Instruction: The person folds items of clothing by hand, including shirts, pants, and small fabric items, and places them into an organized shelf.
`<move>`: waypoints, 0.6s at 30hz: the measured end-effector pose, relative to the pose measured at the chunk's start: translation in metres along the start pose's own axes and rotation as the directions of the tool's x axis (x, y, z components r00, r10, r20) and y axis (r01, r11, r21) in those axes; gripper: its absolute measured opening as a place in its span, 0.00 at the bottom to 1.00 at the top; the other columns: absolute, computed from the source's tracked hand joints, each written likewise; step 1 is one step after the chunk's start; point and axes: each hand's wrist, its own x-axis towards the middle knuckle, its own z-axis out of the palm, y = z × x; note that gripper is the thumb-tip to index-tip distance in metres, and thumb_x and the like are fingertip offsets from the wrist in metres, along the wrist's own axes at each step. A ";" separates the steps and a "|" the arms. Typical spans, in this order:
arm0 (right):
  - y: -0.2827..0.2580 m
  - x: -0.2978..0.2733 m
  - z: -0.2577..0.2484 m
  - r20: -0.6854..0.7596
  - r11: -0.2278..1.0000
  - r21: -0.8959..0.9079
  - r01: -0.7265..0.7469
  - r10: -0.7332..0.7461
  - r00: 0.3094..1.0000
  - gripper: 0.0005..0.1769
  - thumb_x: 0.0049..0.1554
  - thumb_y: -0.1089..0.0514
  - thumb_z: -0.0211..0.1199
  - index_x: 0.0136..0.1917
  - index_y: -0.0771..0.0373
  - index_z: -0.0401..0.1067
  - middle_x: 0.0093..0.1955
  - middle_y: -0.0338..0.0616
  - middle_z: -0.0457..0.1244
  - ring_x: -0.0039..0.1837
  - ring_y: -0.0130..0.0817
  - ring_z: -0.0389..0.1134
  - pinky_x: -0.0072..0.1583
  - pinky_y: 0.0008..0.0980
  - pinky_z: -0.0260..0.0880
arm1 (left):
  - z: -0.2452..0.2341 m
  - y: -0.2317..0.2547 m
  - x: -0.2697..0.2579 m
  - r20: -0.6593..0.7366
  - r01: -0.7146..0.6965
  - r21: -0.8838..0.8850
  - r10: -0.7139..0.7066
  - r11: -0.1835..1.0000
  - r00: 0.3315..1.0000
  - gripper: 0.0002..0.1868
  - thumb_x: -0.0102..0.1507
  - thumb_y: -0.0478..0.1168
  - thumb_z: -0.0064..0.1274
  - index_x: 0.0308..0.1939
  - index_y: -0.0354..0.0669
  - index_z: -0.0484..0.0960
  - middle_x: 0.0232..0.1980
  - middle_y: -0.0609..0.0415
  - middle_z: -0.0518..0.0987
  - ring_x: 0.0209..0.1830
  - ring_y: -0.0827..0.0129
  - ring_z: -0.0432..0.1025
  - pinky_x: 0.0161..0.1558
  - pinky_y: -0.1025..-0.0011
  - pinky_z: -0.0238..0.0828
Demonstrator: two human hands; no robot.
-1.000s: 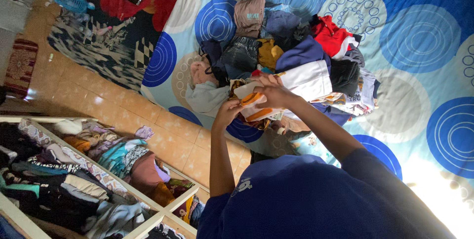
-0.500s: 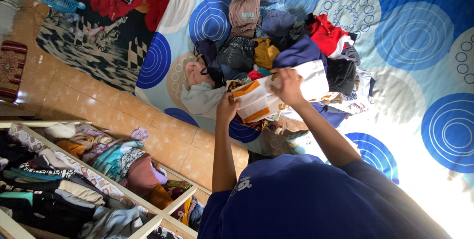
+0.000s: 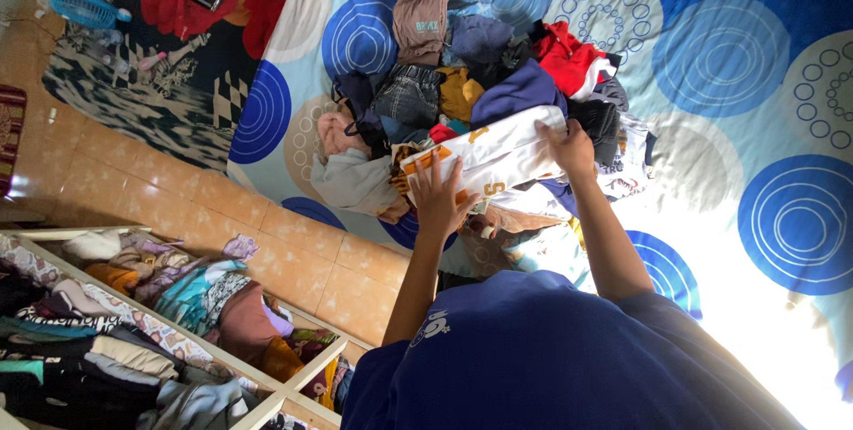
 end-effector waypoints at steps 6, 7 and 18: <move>-0.031 -0.005 -0.023 -0.014 0.984 0.020 0.177 -0.176 0.984 0.34 0.53 0.33 0.71 0.55 0.65 0.72 0.46 0.61 0.70 0.51 0.58 0.73 0.52 0.50 0.72 | 0.003 0.000 -0.004 -0.179 -0.105 0.016 0.106 0.994 0.978 0.36 0.66 0.66 0.52 0.73 0.56 0.71 0.83 0.49 0.55 0.83 0.43 0.48 0.74 0.35 0.49; -0.038 -0.013 -0.030 -0.051 0.971 -0.035 0.235 -0.236 0.970 0.32 0.55 0.35 0.71 0.56 0.64 0.71 0.45 0.61 0.69 0.50 0.59 0.72 0.50 0.52 0.72 | 0.011 0.001 -0.002 -0.107 -0.006 -0.300 -0.027 0.954 0.994 0.38 0.67 0.68 0.48 0.74 0.53 0.70 0.81 0.48 0.60 0.81 0.45 0.55 0.74 0.39 0.54; -0.111 -0.106 -0.011 0.185 0.702 0.307 0.642 -0.706 0.683 0.24 0.55 0.58 0.65 0.65 0.63 0.70 0.49 0.53 0.69 0.45 0.47 0.75 0.47 0.43 0.74 | 0.030 0.021 0.057 0.587 0.576 -0.808 -0.244 -0.124 0.772 0.24 0.67 0.46 0.51 0.63 0.40 0.68 0.57 0.44 0.78 0.54 0.53 0.76 0.47 0.56 0.78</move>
